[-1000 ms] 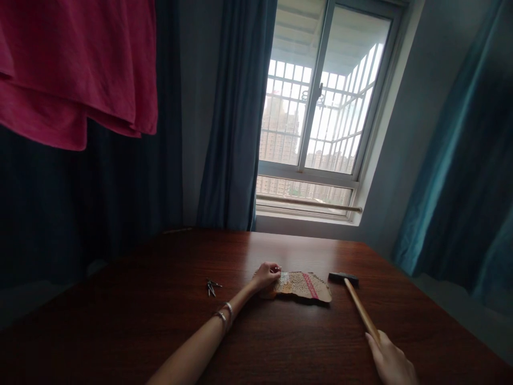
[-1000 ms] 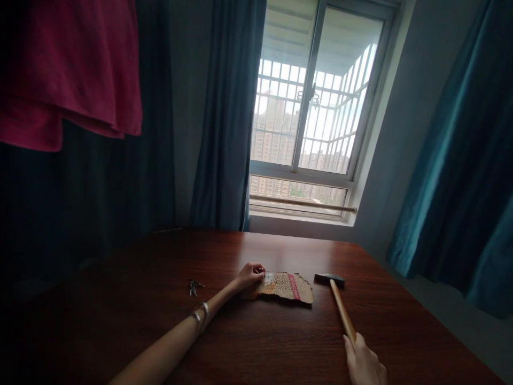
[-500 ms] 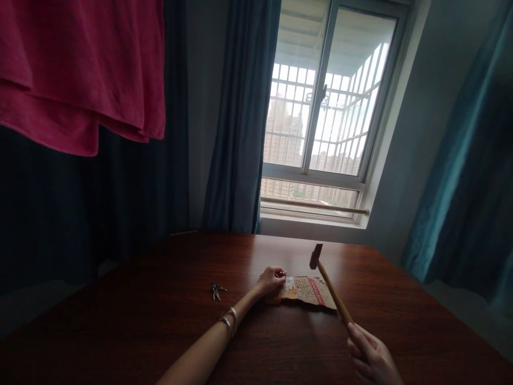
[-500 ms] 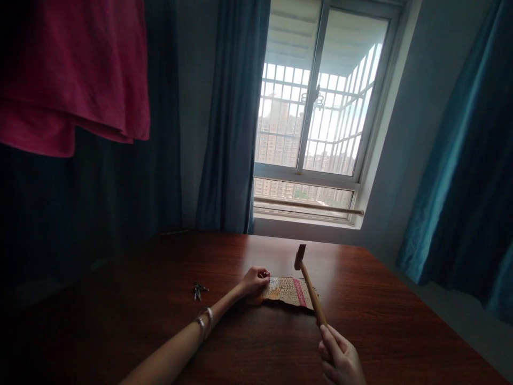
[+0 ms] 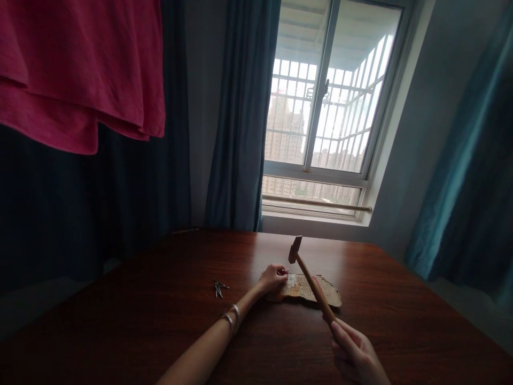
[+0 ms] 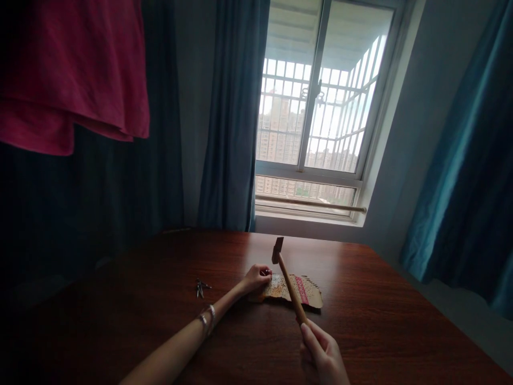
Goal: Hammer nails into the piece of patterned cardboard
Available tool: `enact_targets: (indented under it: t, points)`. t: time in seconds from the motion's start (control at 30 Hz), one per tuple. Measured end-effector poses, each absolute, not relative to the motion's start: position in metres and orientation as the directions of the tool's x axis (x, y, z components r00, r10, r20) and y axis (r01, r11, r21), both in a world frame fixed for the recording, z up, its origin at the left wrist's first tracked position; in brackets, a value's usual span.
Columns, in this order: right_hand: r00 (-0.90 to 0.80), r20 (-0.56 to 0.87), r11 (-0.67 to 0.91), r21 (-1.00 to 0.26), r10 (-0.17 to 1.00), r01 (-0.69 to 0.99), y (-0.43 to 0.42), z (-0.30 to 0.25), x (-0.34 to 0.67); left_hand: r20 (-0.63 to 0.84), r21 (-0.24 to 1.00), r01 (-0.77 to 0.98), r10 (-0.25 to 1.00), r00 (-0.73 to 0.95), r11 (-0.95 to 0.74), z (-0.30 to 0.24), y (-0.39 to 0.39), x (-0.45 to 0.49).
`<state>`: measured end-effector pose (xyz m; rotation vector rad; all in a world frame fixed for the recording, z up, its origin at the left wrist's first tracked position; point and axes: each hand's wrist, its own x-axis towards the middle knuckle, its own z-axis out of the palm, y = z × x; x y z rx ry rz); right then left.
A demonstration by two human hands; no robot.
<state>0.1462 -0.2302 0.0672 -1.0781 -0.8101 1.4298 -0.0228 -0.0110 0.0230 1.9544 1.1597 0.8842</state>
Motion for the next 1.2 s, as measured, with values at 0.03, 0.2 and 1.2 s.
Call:
enact_targets:
  t: [0.03,0.2,1.2]
  points:
    - [0.037,-0.171,-0.147,-0.925,0.985,-0.35,-0.23,0.067,0.144,0.201,0.823,0.439,0.907,0.37,-0.361,0.023,-0.011,-0.023]
    - [0.044,-0.152,-0.132,-0.945,0.987,-0.3,-0.228,0.063,0.136,0.2,0.825,0.435,0.906,0.374,-0.362,0.021,-0.01,-0.023]
    - [0.083,-0.134,-0.104,-0.95,0.987,-0.295,-0.221,0.045,0.138,0.234,0.796,0.457,0.899,0.371,-0.396,0.003,0.003,-0.018]
